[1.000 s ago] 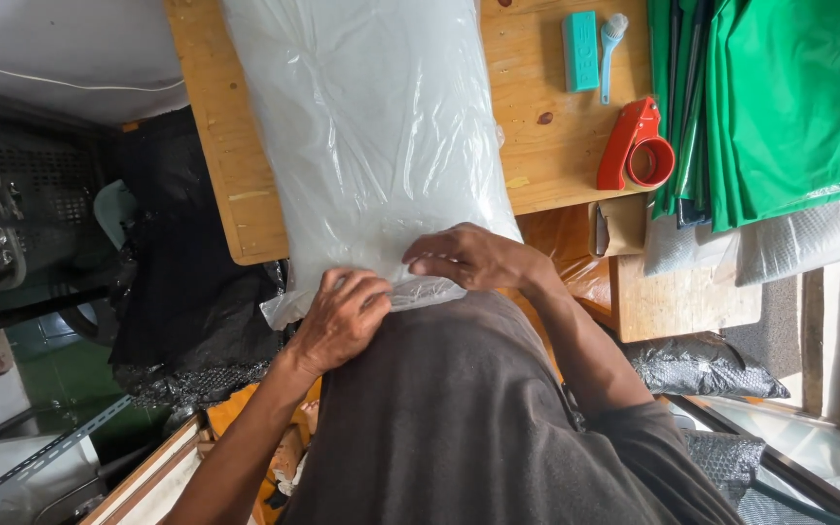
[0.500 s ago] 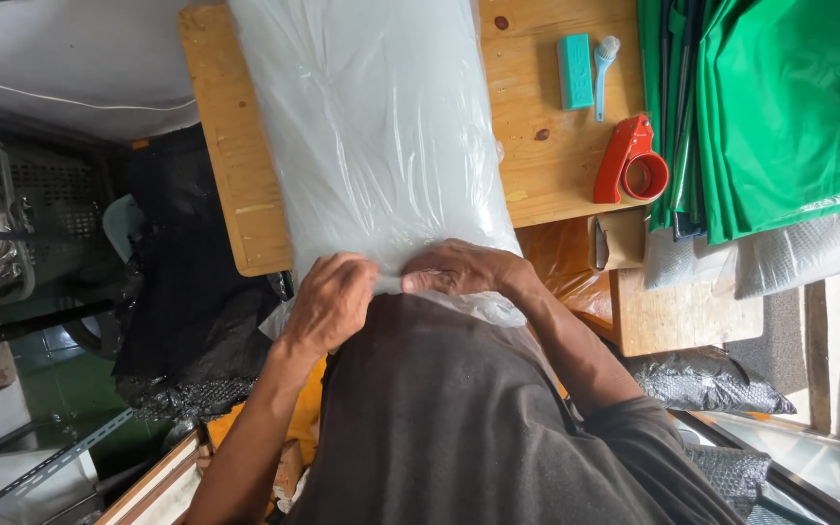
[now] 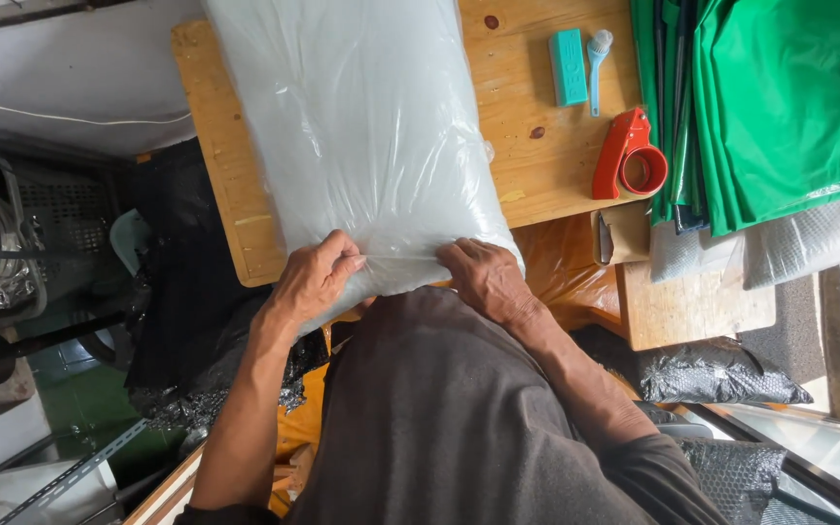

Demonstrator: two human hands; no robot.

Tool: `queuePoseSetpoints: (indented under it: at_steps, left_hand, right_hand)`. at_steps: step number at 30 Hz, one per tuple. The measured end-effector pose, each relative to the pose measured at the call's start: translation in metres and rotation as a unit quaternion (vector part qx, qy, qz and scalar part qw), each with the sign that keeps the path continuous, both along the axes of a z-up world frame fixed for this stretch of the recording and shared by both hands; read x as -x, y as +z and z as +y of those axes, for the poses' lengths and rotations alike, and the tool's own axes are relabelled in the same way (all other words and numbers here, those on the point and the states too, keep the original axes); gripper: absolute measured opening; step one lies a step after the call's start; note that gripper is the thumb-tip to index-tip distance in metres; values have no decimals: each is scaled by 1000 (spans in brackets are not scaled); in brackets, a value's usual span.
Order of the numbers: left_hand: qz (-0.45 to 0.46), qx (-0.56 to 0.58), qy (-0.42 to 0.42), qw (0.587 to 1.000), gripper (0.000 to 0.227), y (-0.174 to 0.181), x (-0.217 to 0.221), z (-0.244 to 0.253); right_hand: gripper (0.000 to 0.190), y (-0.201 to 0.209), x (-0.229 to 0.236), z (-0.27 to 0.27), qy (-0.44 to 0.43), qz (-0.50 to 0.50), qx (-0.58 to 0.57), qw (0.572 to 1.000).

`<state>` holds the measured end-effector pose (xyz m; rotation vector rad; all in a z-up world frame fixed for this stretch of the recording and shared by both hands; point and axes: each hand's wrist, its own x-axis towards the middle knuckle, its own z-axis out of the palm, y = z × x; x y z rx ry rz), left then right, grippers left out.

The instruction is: Sealing a clear plastic bag containing a pillow using a handheld tape dispenser.

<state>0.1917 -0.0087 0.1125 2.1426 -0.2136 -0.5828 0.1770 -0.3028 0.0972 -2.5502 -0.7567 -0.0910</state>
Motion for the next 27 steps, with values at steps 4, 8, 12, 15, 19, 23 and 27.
queuePoseSetpoints:
  at_steps: [4, 8, 12, 15, 19, 23, 27]
  left_hand:
    - [-19, 12, 32, 999, 18, -10, 3, 2]
    - [-82, 5, 66, 994, 16, -31, 10, 1]
    - [-180, -6, 124, 976, 14, -54, 20, -1]
    - [-177, 9, 147, 973, 15, -63, 9, -3]
    - [-130, 48, 139, 981, 20, -61, -23, 5]
    - [-84, 81, 134, 984, 20, -45, -33, 10]
    - [-56, 73, 125, 988, 20, -38, -32, 10]
  right_hand:
    - [13, -21, -12, -4, -17, 55, -53, 997]
    - [19, -16, -24, -2, -40, 112, -68, 991]
    - [21, -18, -25, 7, -70, 74, -55, 993]
    - [20, -16, -32, 13, -78, 62, -60, 993]
    - [20, -19, -64, 11, -58, 77, -82, 992]
    - [24, -14, -81, 11, -40, 114, -92, 988]
    - [27, -6, -79, 12, -56, 128, -95, 986]
